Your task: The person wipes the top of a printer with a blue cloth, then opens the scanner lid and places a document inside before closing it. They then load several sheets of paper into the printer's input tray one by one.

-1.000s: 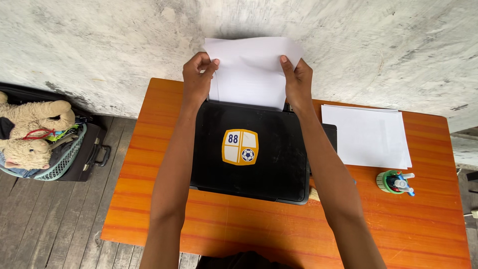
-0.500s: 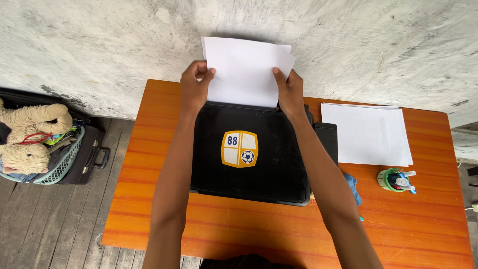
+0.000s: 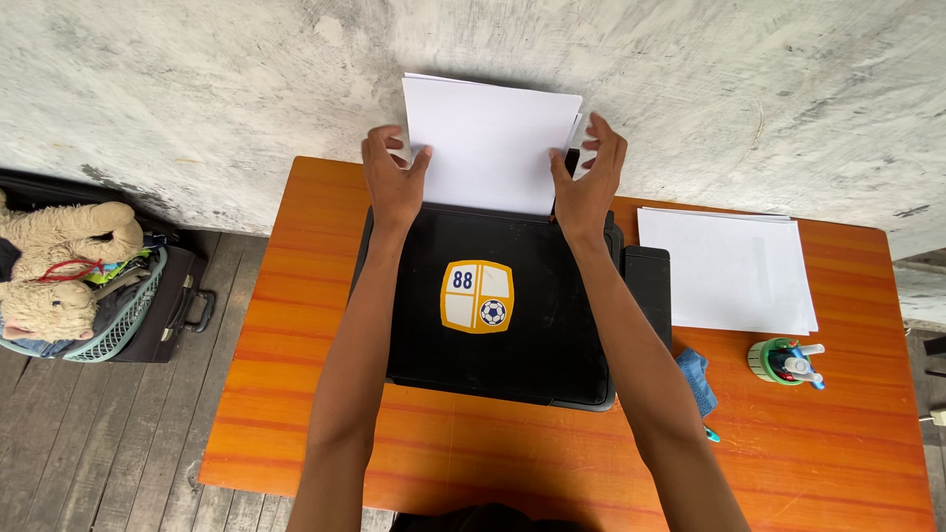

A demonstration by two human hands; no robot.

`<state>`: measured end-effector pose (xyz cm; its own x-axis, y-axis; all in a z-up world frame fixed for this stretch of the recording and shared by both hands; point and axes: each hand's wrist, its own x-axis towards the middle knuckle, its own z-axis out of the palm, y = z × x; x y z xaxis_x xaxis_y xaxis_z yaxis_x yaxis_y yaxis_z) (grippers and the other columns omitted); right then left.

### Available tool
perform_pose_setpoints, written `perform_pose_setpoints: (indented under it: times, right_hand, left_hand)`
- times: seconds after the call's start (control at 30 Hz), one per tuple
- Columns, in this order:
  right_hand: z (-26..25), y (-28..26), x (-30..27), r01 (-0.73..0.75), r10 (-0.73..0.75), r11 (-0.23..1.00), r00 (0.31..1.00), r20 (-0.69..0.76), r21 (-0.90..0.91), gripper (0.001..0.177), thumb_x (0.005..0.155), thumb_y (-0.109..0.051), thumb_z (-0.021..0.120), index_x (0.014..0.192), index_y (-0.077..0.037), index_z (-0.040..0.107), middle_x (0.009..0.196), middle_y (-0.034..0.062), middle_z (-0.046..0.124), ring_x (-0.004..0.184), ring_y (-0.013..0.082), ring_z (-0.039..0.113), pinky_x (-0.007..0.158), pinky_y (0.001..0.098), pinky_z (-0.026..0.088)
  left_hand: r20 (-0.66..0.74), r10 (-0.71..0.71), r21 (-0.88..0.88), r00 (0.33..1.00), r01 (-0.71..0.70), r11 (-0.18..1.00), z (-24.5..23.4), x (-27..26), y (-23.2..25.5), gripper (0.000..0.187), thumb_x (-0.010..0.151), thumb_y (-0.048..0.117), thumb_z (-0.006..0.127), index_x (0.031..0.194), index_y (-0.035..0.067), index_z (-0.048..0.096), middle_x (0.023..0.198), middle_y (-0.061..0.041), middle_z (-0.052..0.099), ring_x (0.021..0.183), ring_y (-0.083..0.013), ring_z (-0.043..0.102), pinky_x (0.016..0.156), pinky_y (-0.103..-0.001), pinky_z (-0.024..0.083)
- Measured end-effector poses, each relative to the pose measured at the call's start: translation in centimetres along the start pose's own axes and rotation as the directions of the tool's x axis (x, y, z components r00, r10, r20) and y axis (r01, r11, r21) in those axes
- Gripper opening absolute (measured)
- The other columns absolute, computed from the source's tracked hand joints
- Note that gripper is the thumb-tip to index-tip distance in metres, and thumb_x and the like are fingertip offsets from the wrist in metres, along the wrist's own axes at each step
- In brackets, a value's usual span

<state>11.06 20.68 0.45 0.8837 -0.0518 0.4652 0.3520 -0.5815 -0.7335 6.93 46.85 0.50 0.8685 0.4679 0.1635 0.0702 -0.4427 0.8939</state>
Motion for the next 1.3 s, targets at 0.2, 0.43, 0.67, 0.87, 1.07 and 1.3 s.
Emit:
perform_pose_setpoints:
  times: [0.2,0.43,0.67,0.87,1.07,1.3]
  right_hand:
    - [1.2,2.1,-0.9,0.188,-0.149,0.961,0.970,0.191,-0.204,0.081,0.108,-0.031,0.063,0.164,0.002,0.014,0.171,0.0226,0.020,0.159,0.0384,0.013,0.130,0.0553,0.011]
    - [1.2,2.9,-0.6,0.164,-0.111,0.972,0.950,0.293,-0.165,0.081,0.112,-0.040,0.054,0.165,0.003,0.009,0.174,0.0196,0.014,0.162,0.0348,0.001,0.131,0.0549,-0.002]
    - [-0.5,2.3,-0.1,0.131,-0.080,0.985,0.920,0.385,-0.109,0.091,0.104,-0.031,0.064,0.164,0.001,0.003,0.174,0.0197,0.006,0.160,0.0348,-0.004,0.130,0.0534,0.004]
    - [-5.0,1.4,-1.2,0.044,-0.034,0.999,0.929,0.369,-0.019,0.093,0.102,-0.024,0.069,0.163,-0.002,0.003,0.172,0.0204,0.007,0.159,0.0353,0.004,0.128,0.0518,0.014]
    - [-13.7,3.2,-2.4,-0.039,0.004,0.994,0.944,0.331,0.099,0.033,0.102,-0.013,0.065,0.135,-0.010,0.064,0.144,0.0132,0.058,0.133,0.0280,0.056,0.107,0.0403,0.050]
    - [-24.6,11.0,-2.6,-0.030,-0.008,0.996,0.911,0.413,0.087,0.019,0.100,-0.011,0.067,0.117,-0.007,0.074,0.114,0.0091,0.074,0.102,0.0201,0.072,0.085,0.0333,0.057]
  left_hand:
    - [0.094,0.211,0.063,0.973,-0.217,0.974,1.8,0.2,-1.4,0.075,0.107,0.039,0.061,0.158,-0.002,0.025,0.160,-0.027,0.037,0.150,-0.0383,0.034,0.122,-0.049,0.032]
    - [0.162,0.164,-0.006,0.973,-0.165,0.986,3.0,0.2,-2.9,0.080,0.104,0.040,0.057,0.159,-0.005,0.019,0.164,-0.028,0.029,0.154,-0.0392,0.026,0.126,-0.049,0.026]
    - [0.193,0.086,0.026,0.977,-0.092,0.995,2.4,0.0,-3.2,0.078,0.104,0.031,0.059,0.159,-0.004,0.016,0.166,-0.027,0.026,0.154,-0.0392,0.027,0.127,-0.048,0.027]
    - [-0.152,0.243,0.125,0.958,-0.225,0.966,2.8,-4.9,0.9,0.064,0.094,0.005,0.068,0.150,-0.001,0.038,0.138,-0.024,0.053,0.123,-0.0334,0.059,0.103,-0.042,0.051]
    - [0.162,0.305,-0.167,0.939,-0.278,0.946,8.7,-10.4,8.4,0.016,0.097,0.001,0.067,0.111,0.006,0.070,0.107,-0.007,0.072,0.083,-0.0153,0.070,0.069,-0.028,0.056]
    - [0.369,0.344,-0.207,0.864,-0.284,0.936,20.5,-17.1,14.9,0.012,0.096,0.005,0.070,0.108,0.005,0.070,0.107,-0.009,0.070,0.089,-0.0182,0.072,0.074,-0.031,0.060]
